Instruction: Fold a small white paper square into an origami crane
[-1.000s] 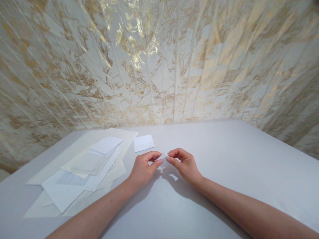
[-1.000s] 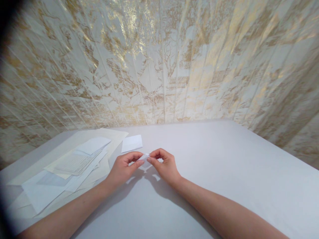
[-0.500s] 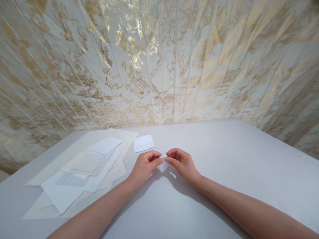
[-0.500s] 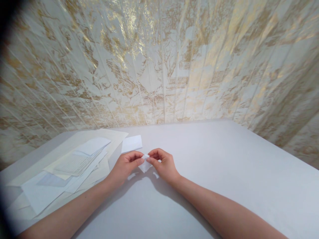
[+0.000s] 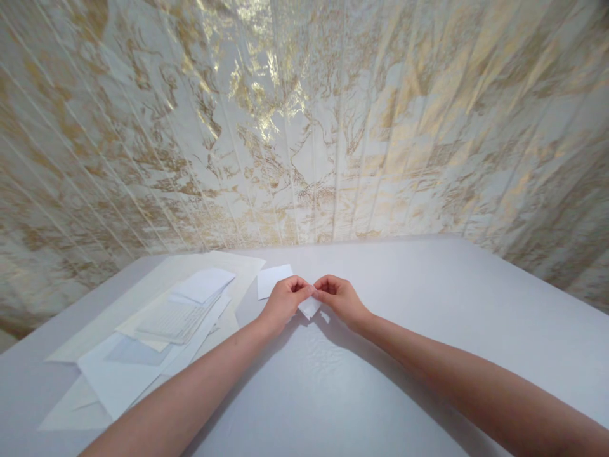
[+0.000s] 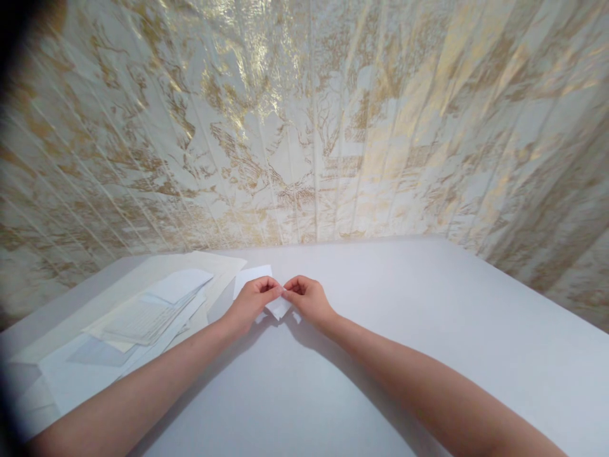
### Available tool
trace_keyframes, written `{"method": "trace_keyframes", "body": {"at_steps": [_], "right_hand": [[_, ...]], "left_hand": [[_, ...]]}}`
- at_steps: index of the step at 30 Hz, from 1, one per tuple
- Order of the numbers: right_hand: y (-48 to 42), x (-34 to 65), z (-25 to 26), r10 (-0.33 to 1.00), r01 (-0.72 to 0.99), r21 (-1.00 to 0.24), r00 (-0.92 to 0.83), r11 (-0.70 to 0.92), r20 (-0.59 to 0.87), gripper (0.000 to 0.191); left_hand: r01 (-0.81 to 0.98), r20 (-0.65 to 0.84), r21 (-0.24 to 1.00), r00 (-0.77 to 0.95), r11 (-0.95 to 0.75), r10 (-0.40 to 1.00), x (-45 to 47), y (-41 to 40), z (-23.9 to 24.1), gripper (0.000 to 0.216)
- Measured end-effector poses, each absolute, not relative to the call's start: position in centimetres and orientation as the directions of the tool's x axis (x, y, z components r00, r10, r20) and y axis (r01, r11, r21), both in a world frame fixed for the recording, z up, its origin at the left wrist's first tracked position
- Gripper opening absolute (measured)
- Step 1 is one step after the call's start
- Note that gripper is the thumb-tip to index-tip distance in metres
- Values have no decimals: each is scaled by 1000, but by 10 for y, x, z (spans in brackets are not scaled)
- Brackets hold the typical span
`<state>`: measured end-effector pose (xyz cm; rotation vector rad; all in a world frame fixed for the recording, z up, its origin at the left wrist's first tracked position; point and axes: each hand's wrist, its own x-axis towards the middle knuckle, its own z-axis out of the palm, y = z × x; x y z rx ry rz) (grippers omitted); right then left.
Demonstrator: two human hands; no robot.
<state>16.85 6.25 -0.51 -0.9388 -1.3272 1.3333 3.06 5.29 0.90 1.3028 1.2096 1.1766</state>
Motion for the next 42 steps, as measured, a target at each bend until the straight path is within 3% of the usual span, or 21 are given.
{"method": "trace_keyframes", "body": {"at_steps": [5, 10, 15, 21, 27, 35, 42], "right_hand": [[74, 172, -8, 956, -205, -979, -291, -18, 43, 22], [76, 177, -11, 934, -166, -984, -358, -69, -5, 25], [71, 173, -9, 940, -223, -966, -337, -127, -46, 27], [68, 172, -11, 982, -432, -894, -185, -119, -42, 33], [70, 171, -15, 994, -461, -885, -110, -62, -13, 32], [68, 169, -15, 992, -408, -911, -125, -64, -13, 29], [70, 169, -16, 999, -446, -895, 13, -25, -34, 29]], "left_hand": [[-65, -74, 995, 26, 76, 997, 33, 69, -1, 25], [-90, -52, 995, 4, 52, 999, 36, 69, -3, 29], [-194, -16, 981, -39, 9, 999, 39, 67, -5, 39], [-433, -24, 899, 111, 70, 994, 32, 64, -7, 42], [-391, 16, 920, 105, 27, 994, 35, 61, -7, 40], [-219, 151, 960, -124, -176, 981, 40, 60, -11, 21], [-249, 145, 956, -52, -154, 988, 39, 57, -12, 23]]}}
